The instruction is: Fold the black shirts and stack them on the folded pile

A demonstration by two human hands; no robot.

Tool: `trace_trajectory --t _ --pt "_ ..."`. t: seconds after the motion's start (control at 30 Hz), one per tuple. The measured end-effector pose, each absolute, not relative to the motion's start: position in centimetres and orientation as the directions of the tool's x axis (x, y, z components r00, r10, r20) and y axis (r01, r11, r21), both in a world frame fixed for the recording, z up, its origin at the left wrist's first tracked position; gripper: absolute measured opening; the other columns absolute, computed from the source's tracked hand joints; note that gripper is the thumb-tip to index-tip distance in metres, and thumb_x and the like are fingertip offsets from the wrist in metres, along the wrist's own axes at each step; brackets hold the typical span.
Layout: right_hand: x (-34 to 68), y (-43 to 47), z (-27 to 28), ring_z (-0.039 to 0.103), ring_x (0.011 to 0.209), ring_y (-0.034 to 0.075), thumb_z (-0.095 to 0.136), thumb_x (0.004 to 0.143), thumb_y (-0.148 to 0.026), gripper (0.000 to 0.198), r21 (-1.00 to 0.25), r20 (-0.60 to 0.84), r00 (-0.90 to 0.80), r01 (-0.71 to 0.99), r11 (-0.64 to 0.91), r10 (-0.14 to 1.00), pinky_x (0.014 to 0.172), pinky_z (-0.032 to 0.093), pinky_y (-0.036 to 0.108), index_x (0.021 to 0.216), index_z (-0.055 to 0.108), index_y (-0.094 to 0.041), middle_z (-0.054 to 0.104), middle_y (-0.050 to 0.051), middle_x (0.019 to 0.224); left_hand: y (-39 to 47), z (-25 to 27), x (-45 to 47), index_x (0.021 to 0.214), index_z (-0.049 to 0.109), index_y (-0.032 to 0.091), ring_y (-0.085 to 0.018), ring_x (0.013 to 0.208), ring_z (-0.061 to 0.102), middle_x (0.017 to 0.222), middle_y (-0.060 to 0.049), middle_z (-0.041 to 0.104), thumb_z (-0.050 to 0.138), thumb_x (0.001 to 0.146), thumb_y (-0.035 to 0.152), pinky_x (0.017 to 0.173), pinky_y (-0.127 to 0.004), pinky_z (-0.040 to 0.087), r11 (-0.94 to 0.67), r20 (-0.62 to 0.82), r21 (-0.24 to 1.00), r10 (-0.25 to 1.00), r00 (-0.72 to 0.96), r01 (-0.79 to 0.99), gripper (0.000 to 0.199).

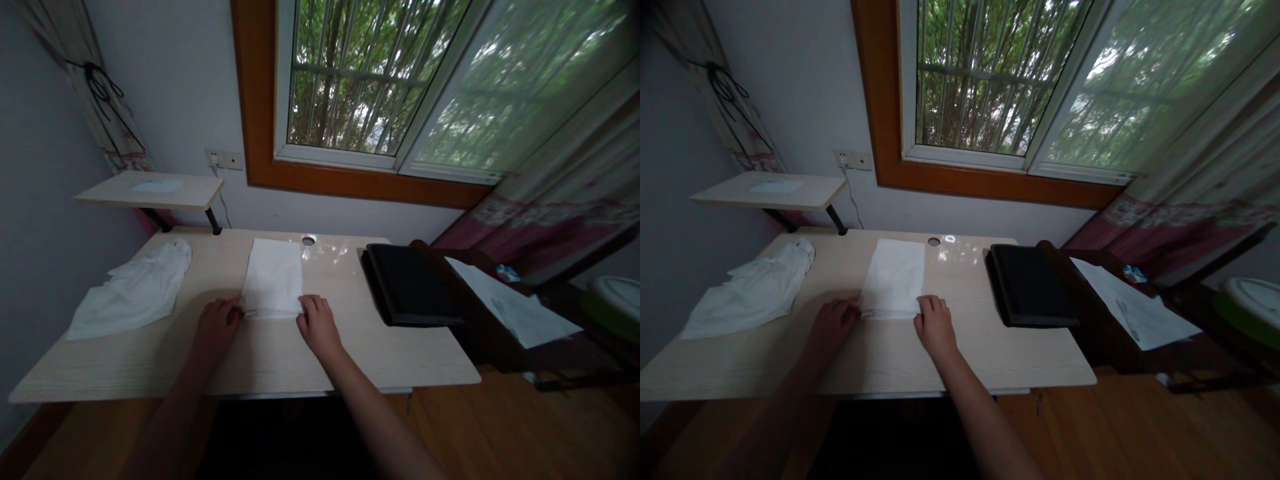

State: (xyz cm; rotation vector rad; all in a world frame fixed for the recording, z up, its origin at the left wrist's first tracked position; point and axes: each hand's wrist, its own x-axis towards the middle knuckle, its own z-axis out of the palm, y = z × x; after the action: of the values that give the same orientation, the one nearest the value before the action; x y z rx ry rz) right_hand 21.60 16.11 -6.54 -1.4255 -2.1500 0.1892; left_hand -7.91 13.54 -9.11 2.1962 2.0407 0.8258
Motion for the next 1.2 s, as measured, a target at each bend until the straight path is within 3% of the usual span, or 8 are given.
trace_trajectory --t 0.57,0.8,1.2 --pt "21.6 16.4 -6.8 0.053 0.111 0.028 0.055 0.086 -0.011 0.043 -0.456 0.368 -0.286 0.774 0.440 0.885 0.098 0.047 0.045 0.127 0.058 -0.022 0.061 0.011 0.120 13.7 -8.9 -8.1 0.105 0.072 0.023 -0.026 0.101 0.061 0.104 -0.009 0.065 0.048 0.096 0.036 0.097 -0.045 0.049 -0.138 0.349 0.443 0.937 -0.028 0.886 0.029" --pt "21.8 16.4 -6.7 0.052 0.112 0.027 0.056 0.086 -0.011 0.043 -0.477 0.358 -0.286 0.762 0.438 0.889 0.099 0.047 0.044 0.128 0.058 -0.021 0.060 0.010 0.120 13.6 -8.8 -7.7 0.121 0.068 0.024 -0.029 0.107 0.059 0.114 -0.010 0.066 0.046 0.097 0.035 0.102 -0.049 0.046 -0.131 0.379 0.385 0.925 -0.027 0.913 0.034" --pt "21.8 16.5 -6.7 0.053 0.112 0.027 0.056 0.085 -0.011 0.044 -0.503 0.364 -0.275 0.746 0.436 0.890 0.100 0.047 0.044 0.127 0.058 -0.021 0.061 0.010 0.118 12.8 -7.7 -6.7 0.133 0.059 0.023 -0.029 0.120 0.057 0.129 -0.008 0.067 0.046 0.098 0.038 0.110 -0.050 0.040 -0.176 0.366 0.415 0.931 0.014 0.892 0.040"
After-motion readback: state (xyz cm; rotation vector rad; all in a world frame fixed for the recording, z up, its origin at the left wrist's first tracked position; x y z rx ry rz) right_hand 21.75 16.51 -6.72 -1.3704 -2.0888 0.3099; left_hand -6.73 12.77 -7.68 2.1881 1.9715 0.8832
